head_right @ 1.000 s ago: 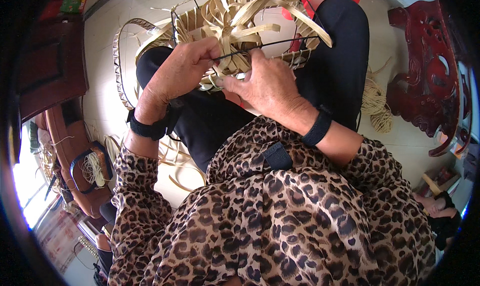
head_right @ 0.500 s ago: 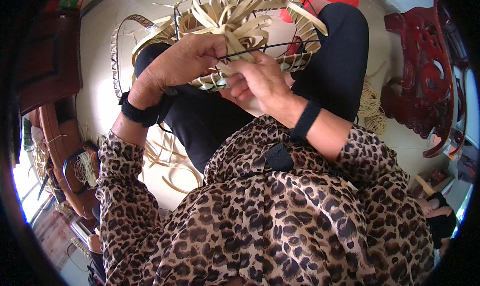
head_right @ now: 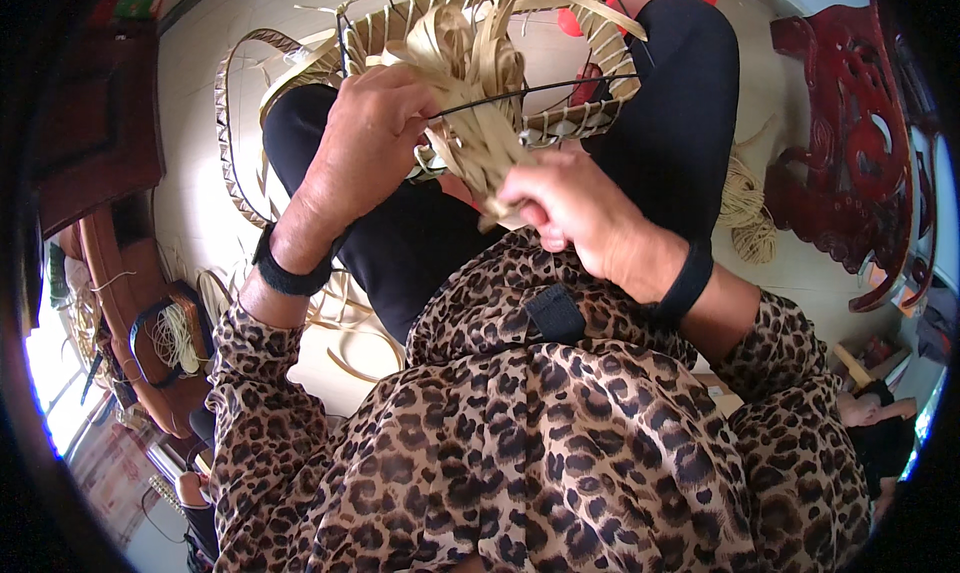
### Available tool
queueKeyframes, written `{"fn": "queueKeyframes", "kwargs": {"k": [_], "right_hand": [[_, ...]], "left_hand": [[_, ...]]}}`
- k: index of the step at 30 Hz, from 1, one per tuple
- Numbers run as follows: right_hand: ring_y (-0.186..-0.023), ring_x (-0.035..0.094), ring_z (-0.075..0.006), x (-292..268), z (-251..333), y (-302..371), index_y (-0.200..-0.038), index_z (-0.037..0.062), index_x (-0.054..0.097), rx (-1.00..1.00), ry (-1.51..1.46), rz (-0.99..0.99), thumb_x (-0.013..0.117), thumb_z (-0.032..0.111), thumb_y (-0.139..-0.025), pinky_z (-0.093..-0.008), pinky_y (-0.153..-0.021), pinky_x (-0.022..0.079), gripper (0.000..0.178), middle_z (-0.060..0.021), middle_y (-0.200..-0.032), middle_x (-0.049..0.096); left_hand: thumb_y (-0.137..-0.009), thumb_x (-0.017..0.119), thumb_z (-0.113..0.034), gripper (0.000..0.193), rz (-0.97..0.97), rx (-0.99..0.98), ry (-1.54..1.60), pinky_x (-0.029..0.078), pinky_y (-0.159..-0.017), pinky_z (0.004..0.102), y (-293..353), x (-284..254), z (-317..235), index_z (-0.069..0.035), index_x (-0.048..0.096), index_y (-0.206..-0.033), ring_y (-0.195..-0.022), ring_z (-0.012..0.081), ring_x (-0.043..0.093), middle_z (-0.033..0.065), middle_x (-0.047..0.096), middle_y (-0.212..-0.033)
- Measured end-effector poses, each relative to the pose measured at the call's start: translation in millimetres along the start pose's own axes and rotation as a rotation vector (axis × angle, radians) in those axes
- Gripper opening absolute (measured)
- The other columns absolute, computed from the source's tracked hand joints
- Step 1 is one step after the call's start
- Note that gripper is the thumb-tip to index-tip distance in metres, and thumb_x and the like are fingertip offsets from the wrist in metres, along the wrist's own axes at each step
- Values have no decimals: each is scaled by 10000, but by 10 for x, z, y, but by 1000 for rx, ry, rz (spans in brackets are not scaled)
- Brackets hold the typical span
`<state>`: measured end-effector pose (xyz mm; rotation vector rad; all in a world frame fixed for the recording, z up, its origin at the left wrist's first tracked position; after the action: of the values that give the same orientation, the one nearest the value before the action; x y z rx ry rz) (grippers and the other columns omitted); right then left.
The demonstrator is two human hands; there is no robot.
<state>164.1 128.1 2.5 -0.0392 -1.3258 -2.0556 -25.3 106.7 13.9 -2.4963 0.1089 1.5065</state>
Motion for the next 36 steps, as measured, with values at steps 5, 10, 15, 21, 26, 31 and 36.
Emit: {"fn": "queueKeyframes", "kwargs": {"k": [5,10,15,21,26,31,36], "right_hand": [[-427,443,-75,-92,-215,310,-624,31,594,-253,871,7,583,146,-675,-232,-404,329,127,-16,-504,525],[-428,419,-88,-548,-78,873,-680,-6,611,-238,909,-198,563,94,-633,-260,-420,338,120,-32,-483,491],[-501,484,-102,-1086,-212,1525,-663,-31,592,-12,832,-412,523,71,-627,-262,-497,388,128,-70,-542,535],[-1065,485,-274,-1025,-219,1570,-958,-31,593,114,1322,-361,529,157,-655,-373,-911,367,362,-189,-1038,580],[-1256,299,-325,-825,-63,1397,-1321,17,283,-99,1511,-591,658,202,-575,-370,-1037,267,856,-201,-1359,291],[-1282,266,-331,-728,-9,1259,-1368,49,213,-387,1412,-664,730,181,-489,-385,-1055,240,1028,-206,-1385,256],[-1259,275,-336,-455,-152,697,-1361,34,210,-573,1646,-845,806,250,-481,-407,-1048,241,1085,-201,-1355,280]], "left_hand": [[-670,603,22,98,7,-84,-97,402,-737,389,33,-34,-68,-41,592,-744,-831,271,510,78,507,-781],[-677,589,41,94,7,-54,-92,442,-675,351,61,-8,16,-23,584,-745,-772,268,547,89,530,-761],[-705,577,36,82,126,-172,191,479,-564,271,1,-99,123,19,595,-783,-617,191,612,87,599,-692],[-754,561,31,154,328,-365,438,502,-598,229,-67,-105,173,0,627,-890,-645,103,611,47,622,-711],[-771,515,66,271,218,-235,399,497,-633,219,131,-67,76,-31,616,-1003,-667,88,583,36,593,-768],[-759,501,88,328,207,-269,484,491,-645,215,110,-70,52,-49,609,-1036,-687,84,576,32,593,-791],[-753,504,83,323,177,-228,453,484,-663,216,138,-113,37,-40,604,-1034,-715,88,579,36,613,-803]]}}
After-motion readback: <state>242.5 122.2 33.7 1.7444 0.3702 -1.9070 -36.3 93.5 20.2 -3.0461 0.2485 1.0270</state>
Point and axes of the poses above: each hand's wrist, its own y-axis away from the middle knuckle, its own x-axis out of the palm, z = x × y, the point moved 2 cm from there along -y, towards the middle knuckle
